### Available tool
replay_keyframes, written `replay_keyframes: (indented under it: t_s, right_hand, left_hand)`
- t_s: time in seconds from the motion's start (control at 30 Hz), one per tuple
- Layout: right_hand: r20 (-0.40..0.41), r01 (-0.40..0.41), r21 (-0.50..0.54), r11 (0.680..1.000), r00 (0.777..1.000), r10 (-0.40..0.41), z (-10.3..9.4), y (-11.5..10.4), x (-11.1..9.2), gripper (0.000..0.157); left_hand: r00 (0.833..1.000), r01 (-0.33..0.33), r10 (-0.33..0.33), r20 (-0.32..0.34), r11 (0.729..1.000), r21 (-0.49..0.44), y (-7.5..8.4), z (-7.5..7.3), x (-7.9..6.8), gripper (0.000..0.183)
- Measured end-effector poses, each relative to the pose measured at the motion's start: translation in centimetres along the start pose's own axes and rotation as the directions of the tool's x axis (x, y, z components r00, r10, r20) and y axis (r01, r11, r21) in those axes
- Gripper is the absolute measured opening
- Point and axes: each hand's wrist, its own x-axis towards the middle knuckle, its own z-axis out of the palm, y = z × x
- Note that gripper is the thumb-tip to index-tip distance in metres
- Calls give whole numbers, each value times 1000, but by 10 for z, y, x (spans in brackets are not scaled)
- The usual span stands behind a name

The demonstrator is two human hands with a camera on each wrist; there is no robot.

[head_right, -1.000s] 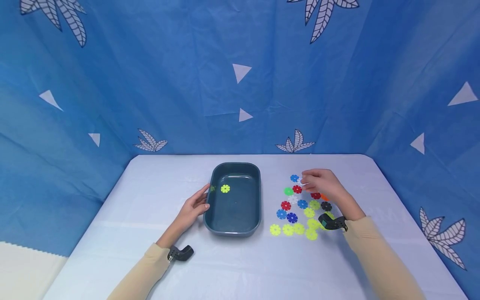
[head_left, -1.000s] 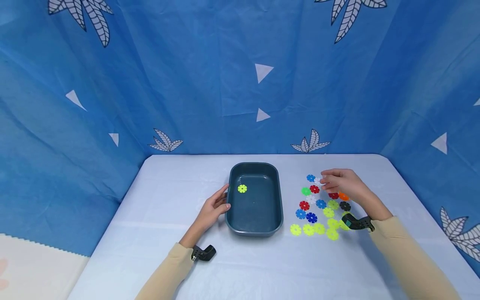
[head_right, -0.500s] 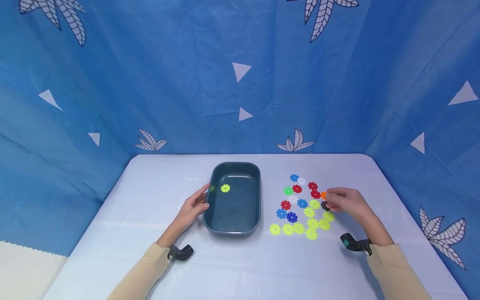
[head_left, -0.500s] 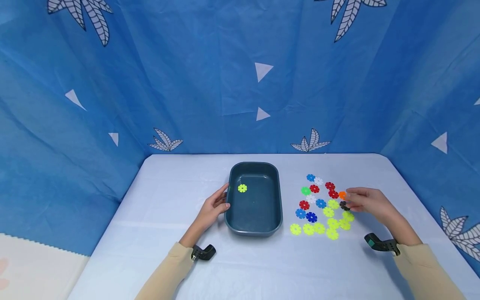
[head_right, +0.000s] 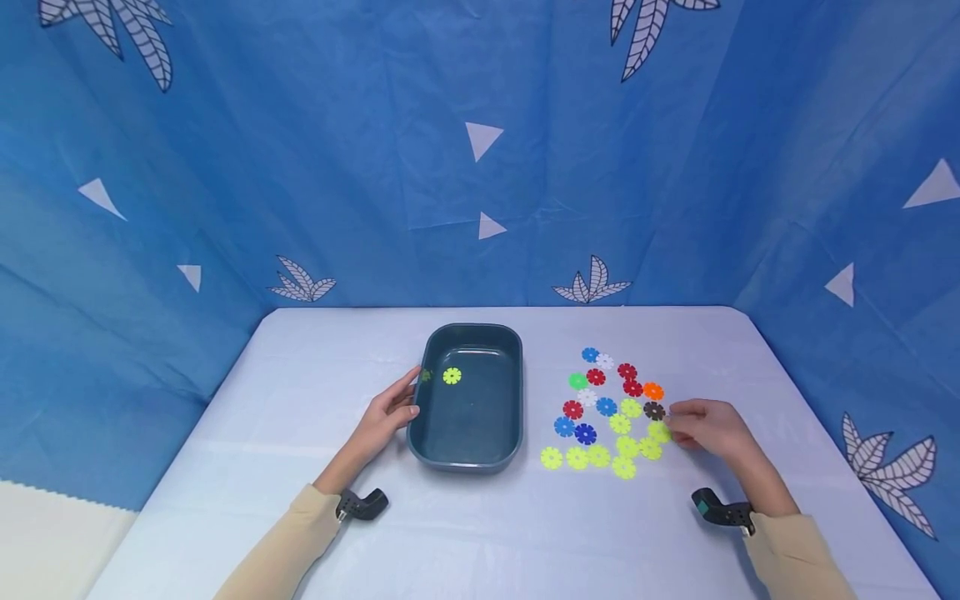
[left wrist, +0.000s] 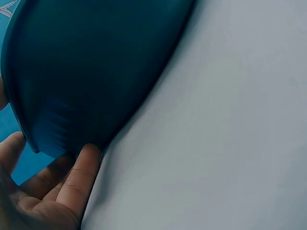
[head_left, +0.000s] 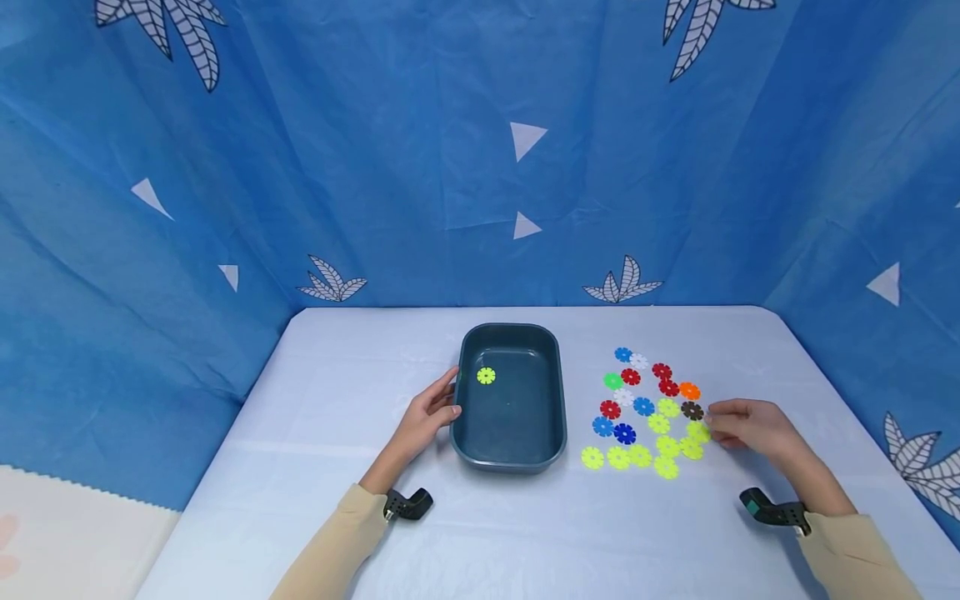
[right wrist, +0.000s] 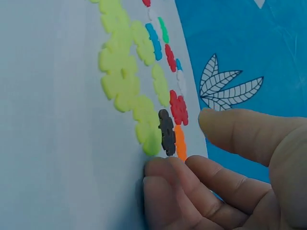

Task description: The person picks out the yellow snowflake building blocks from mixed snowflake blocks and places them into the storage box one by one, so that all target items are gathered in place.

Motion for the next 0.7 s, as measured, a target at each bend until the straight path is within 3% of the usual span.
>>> replay_keyframes:
  t_s: [0.47, 0.7]
  right_hand:
    - [-63, -22, -252, 967, 998, 7, 12, -10, 0, 56]
    - [-101, -42, -306, 951, 995, 11, 20, -15, 3, 42]
  left_hand:
    - [1000, 6, -6, -2, 1000, -16, 1, 0, 0, 66]
    - [1000, 5, -5, -4, 1000, -11, 1, 1, -1, 66]
